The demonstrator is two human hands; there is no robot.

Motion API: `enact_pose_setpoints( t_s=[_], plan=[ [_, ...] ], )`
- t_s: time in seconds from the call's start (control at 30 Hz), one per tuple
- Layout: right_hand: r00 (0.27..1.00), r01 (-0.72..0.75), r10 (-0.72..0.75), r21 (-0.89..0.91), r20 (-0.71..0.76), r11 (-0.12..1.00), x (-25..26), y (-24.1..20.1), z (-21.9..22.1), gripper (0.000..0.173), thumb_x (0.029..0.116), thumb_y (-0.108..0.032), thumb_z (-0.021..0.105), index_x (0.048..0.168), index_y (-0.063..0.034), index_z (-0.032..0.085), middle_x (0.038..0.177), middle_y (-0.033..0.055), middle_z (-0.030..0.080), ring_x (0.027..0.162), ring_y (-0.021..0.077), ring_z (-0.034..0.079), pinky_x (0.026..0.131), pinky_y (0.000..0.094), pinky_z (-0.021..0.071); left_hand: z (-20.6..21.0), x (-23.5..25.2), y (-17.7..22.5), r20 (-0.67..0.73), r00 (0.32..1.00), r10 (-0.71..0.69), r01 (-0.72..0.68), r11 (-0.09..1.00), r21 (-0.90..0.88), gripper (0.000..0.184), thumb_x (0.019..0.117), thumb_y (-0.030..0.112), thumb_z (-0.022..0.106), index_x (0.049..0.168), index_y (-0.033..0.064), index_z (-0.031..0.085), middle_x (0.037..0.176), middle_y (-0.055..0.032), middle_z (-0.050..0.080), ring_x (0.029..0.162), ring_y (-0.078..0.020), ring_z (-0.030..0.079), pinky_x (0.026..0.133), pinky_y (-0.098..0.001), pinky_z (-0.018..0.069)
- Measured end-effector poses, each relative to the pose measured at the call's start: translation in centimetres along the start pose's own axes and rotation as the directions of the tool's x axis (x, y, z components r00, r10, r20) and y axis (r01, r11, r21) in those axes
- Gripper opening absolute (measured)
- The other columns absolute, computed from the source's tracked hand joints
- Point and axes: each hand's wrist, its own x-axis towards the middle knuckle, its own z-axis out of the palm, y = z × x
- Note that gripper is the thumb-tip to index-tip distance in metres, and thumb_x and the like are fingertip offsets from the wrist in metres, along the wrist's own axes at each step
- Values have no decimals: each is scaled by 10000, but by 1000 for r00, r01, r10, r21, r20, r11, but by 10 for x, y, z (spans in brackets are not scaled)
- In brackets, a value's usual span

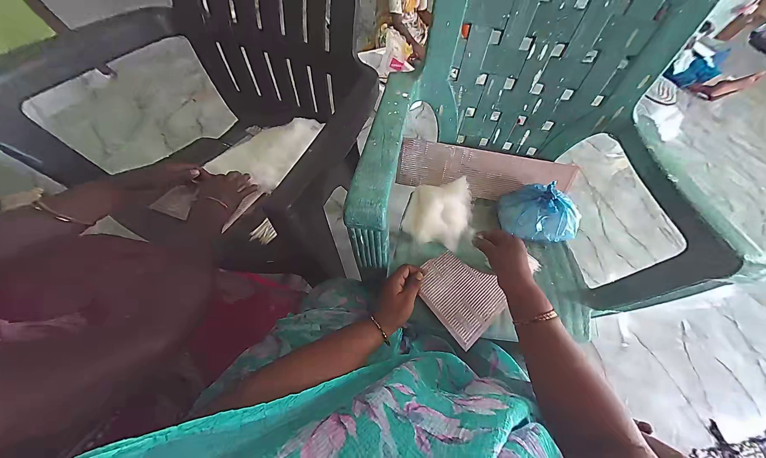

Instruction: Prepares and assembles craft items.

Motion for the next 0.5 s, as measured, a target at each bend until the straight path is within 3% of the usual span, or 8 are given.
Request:
enact_pose_setpoints(
  t_s=[0.07,0.17,0.33,0.5],
  plan=[
    [999,-37,40,298,-3,954,-18,9,-10,89,982,-104,660,1015,-26,686,882,25,672,769,83,596,734,293,503,0,0,-3,13,1000,28,-28,999,18,205,1061,128,481,1095,-19,621,830,28,568,661,8,504,637,-160,442],
    [995,-102,72,617,74,780,-49,14,-16,106,1021,-56,569,1024,-35,673,837,-9,681,736,69,632,715,243,543,2,-1,-2,21,999,44,-45,997,69,216,1029,185,558,1098,-10,620,868,16,586,684,11,511,651,-168,446],
    [979,-148,5,695,204,703,-95,18,-4,171,1009,8,537,1087,11,690,937,41,705,821,106,662,764,276,563,9,-15,25,55,997,-51,46,995,87,317,978,181,651,1212,-23,586,1031,-44,612,796,-32,568,682,-198,477],
    [983,45,-152,661,106,749,-118,21,9,135,941,13,645,1072,-4,673,930,13,712,839,52,662,795,239,554,24,-32,49,104,993,-55,61,997,-50,180,981,116,647,1129,17,627,929,20,616,632,22,508,564,-132,422]
  ],
)
